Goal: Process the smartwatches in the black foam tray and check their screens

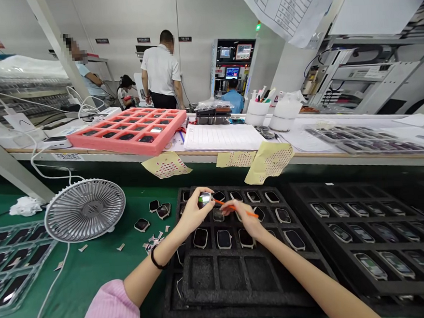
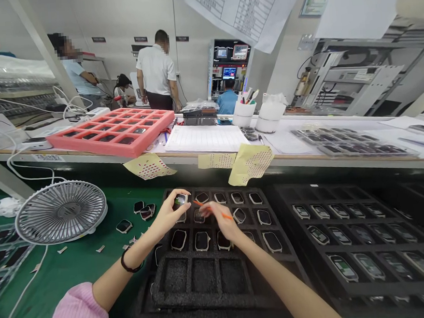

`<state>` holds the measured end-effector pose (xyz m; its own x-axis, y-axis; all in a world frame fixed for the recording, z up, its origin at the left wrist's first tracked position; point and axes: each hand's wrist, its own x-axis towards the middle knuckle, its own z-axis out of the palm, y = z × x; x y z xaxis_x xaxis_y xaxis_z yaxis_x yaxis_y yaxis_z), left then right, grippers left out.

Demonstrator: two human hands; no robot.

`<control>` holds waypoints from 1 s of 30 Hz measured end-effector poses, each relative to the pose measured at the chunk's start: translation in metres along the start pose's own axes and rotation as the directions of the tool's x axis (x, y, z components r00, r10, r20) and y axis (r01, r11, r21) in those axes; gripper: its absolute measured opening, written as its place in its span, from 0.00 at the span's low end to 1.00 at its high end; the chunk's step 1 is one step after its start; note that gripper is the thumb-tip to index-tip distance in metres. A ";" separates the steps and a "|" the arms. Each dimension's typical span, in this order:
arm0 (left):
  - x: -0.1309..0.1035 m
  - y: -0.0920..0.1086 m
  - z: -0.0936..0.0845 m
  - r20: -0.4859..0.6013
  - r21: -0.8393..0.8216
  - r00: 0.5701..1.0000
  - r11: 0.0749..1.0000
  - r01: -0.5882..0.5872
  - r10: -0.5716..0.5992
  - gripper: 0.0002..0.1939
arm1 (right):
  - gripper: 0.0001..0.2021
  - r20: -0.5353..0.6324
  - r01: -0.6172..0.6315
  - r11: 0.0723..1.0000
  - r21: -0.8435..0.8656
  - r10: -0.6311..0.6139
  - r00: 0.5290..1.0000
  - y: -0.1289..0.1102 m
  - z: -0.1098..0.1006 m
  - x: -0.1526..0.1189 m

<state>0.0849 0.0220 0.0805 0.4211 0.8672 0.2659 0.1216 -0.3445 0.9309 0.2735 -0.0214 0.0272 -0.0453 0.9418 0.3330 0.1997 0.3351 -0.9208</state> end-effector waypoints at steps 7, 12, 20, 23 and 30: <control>-0.003 -0.005 0.010 0.049 -0.029 0.999 1.000 -0.013 0.014 0.11 | 0.19 -0.022 -0.136 0.884 0.447 0.162 0.986 -0.022 -0.017 -0.004; -0.005 -0.006 0.013 0.124 -0.055 0.992 0.998 0.003 0.004 0.20 | 0.19 0.006 -0.122 0.889 0.441 0.133 0.991 -0.027 -0.017 -0.008; -0.006 -0.003 0.014 0.134 -0.083 0.990 0.995 0.053 -0.042 0.22 | 0.19 -0.001 -0.131 0.862 0.489 0.150 0.989 -0.026 -0.018 -0.007; -0.006 -0.004 0.015 0.142 -0.086 0.989 0.995 0.055 -0.043 0.23 | 0.19 -0.001 -0.128 0.854 0.504 0.149 0.989 -0.025 -0.018 -0.007; -0.006 -0.006 0.015 0.142 -0.081 0.989 0.996 0.048 -0.036 0.23 | 0.19 0.003 -0.107 0.851 0.514 0.123 0.992 -0.026 -0.017 -0.007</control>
<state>0.0953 0.0131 0.0692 0.5396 0.8193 0.1939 0.0685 -0.2722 0.9598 0.2851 -0.0375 0.0516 -0.0238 0.9759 0.2167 -0.3278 0.1972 -0.9239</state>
